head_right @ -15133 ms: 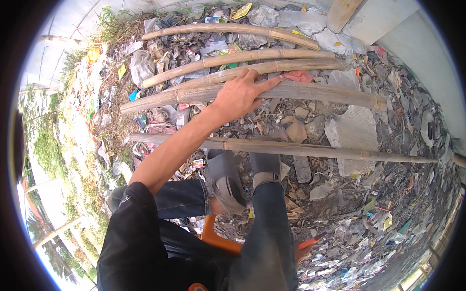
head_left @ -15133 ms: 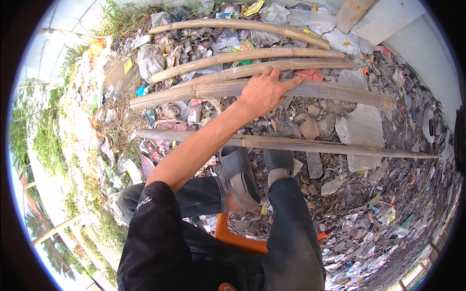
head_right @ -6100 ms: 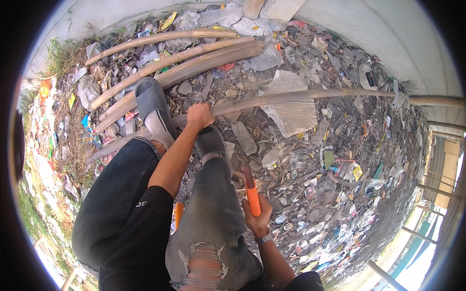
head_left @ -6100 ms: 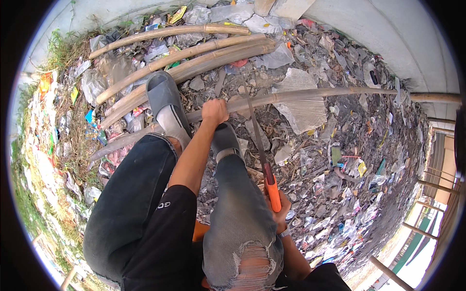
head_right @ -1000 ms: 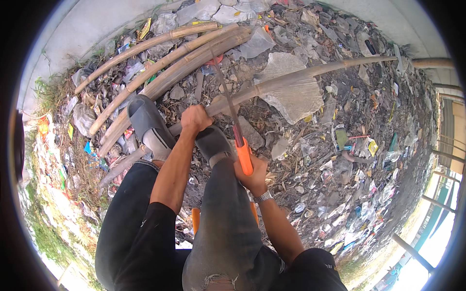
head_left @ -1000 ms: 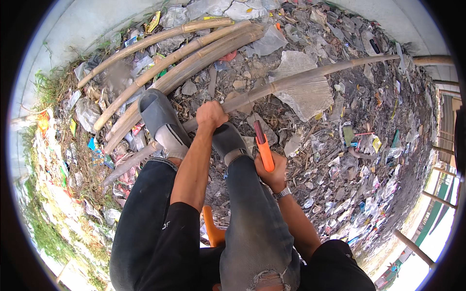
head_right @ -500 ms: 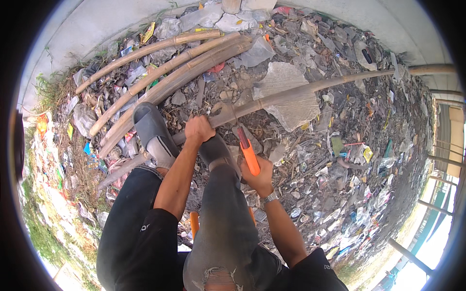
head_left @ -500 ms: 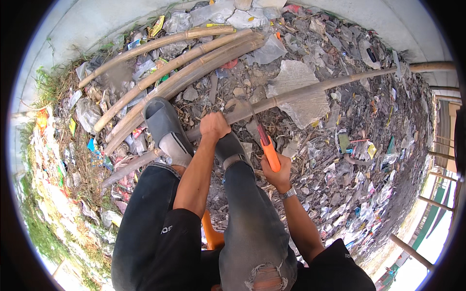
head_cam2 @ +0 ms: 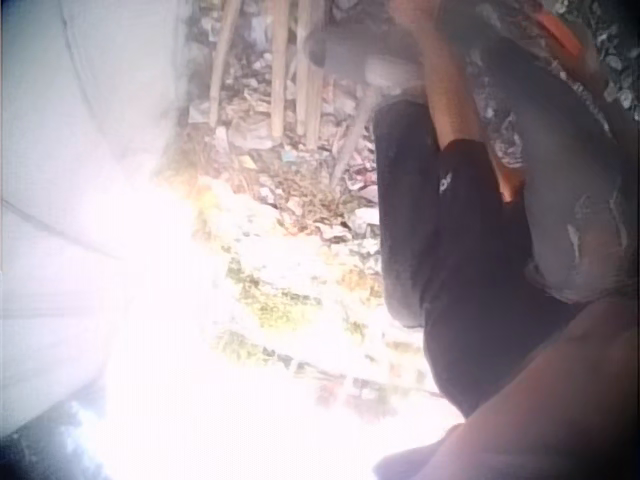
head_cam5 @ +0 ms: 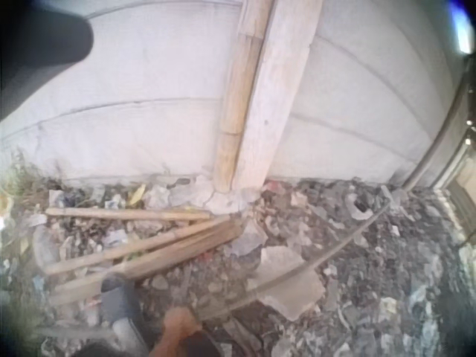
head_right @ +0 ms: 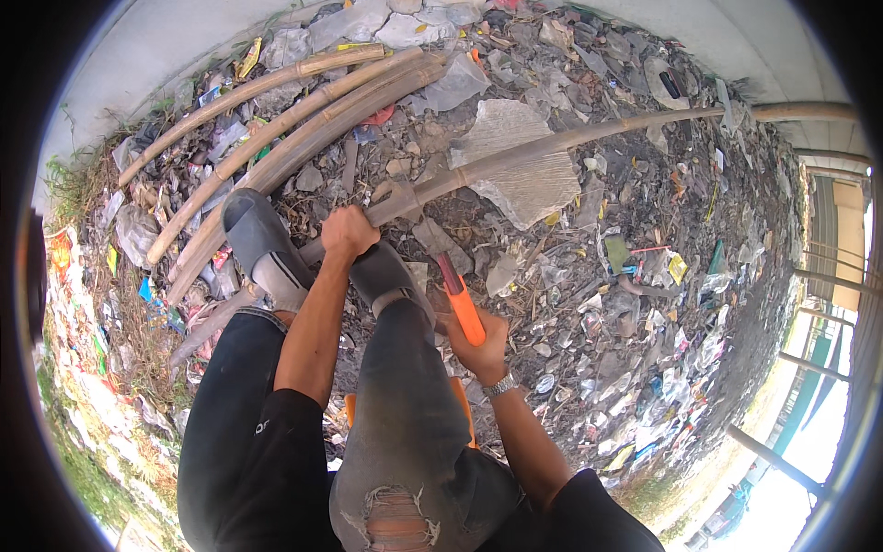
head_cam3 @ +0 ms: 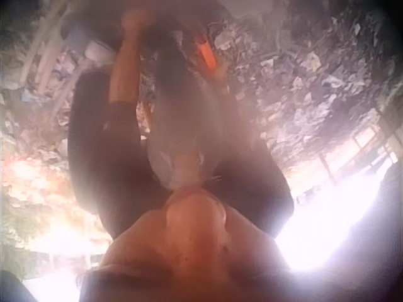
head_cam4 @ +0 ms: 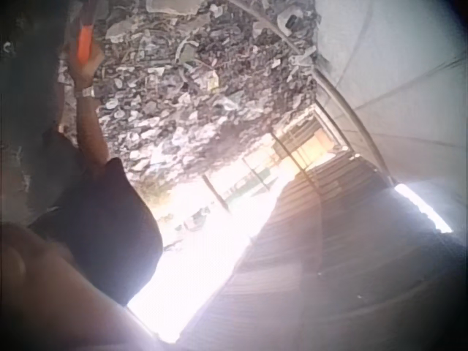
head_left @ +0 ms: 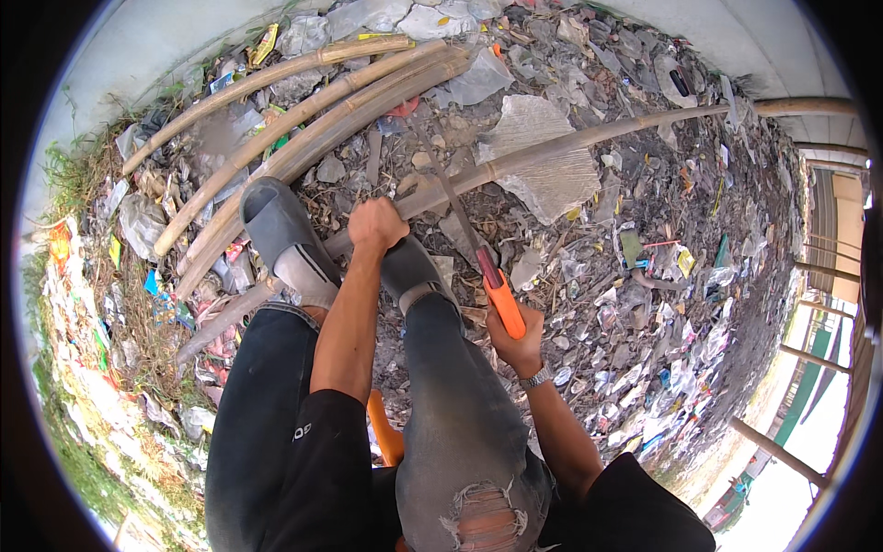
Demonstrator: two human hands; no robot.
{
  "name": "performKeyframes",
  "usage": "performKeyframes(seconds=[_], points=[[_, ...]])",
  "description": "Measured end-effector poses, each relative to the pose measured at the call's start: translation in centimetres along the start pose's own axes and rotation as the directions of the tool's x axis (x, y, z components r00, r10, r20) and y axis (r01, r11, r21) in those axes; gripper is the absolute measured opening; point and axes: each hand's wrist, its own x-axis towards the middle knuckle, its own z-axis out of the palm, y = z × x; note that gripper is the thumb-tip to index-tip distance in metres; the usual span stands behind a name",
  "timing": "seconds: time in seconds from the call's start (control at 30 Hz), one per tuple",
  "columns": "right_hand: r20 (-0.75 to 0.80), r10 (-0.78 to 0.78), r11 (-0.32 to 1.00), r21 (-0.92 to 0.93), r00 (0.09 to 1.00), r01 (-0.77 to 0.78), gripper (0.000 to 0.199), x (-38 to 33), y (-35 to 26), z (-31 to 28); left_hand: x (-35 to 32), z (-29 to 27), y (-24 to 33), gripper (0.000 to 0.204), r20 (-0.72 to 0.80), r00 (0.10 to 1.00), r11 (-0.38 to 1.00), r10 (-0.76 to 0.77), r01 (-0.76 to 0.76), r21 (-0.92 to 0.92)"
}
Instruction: The person sits on a small stool and uses a machete to repeatedly chop a long bamboo pole into smaller sections. The person holds the bamboo with one hand and swings the machete with the other to sever the pole. The cut pieces are discarded onto a pile of debris on the ground.
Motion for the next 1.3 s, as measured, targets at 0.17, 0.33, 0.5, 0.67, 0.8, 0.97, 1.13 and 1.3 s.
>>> performKeyframes(seconds=[0.17,0.33,0.5,0.67,0.8,0.97,1.13,1.3], points=[[0.007,-0.123,0.985,-0.120,0.992,0.123,0.010,-8.0,2.8,-2.5,0.8,-1.0,-0.5,0.032,-0.044,0.998,0.999,-0.033,0.033,0.004],[-0.028,-0.040,0.999,0.013,0.999,0.041,0.019,1.8,2.0,2.5,0.9,-0.6,-0.2,0.037,-0.035,0.999,1.000,0.005,-0.006,-0.019],[0.033,-0.020,1.000,0.018,0.999,0.020,0.012,-4.4,2.4,-2.0,2.0,-1.3,-1.1,0.039,-0.053,0.998,0.999,0.041,-0.040,0.021],[0.098,-0.118,0.985,-0.115,0.988,0.129,0.006,-8.2,2.9,-3.4,1.0,-1.4,-0.8,0.039,0.021,1.000,1.000,-0.018,0.017,0.025],[0.101,-0.261,0.965,0.014,0.960,0.261,0.009,-3.8,9.4,1.9,3.0,-1.6,-0.2,0.040,-0.029,0.999,0.999,-0.024,0.025,0.025],[0.077,-0.130,0.978,-0.156,0.988,0.141,0.023,-3.8,3.5,-2.9,1.9,-1.2,-1.8,0.043,0.005,0.999,0.998,-0.034,0.034,0.043],[0.032,-0.023,1.000,-0.017,0.999,0.023,0.017,-0.5,-8.4,-7.3,3.1,-1.1,-1.2,0.036,-0.097,0.995,0.999,-0.003,0.006,0.031],[0.142,0.055,0.968,0.236,0.988,-0.088,0.021,-0.7,-13.1,-10.7,3.1,-0.8,-1.3,0.034,-0.144,0.989,0.999,0.018,-0.013,0.034]])
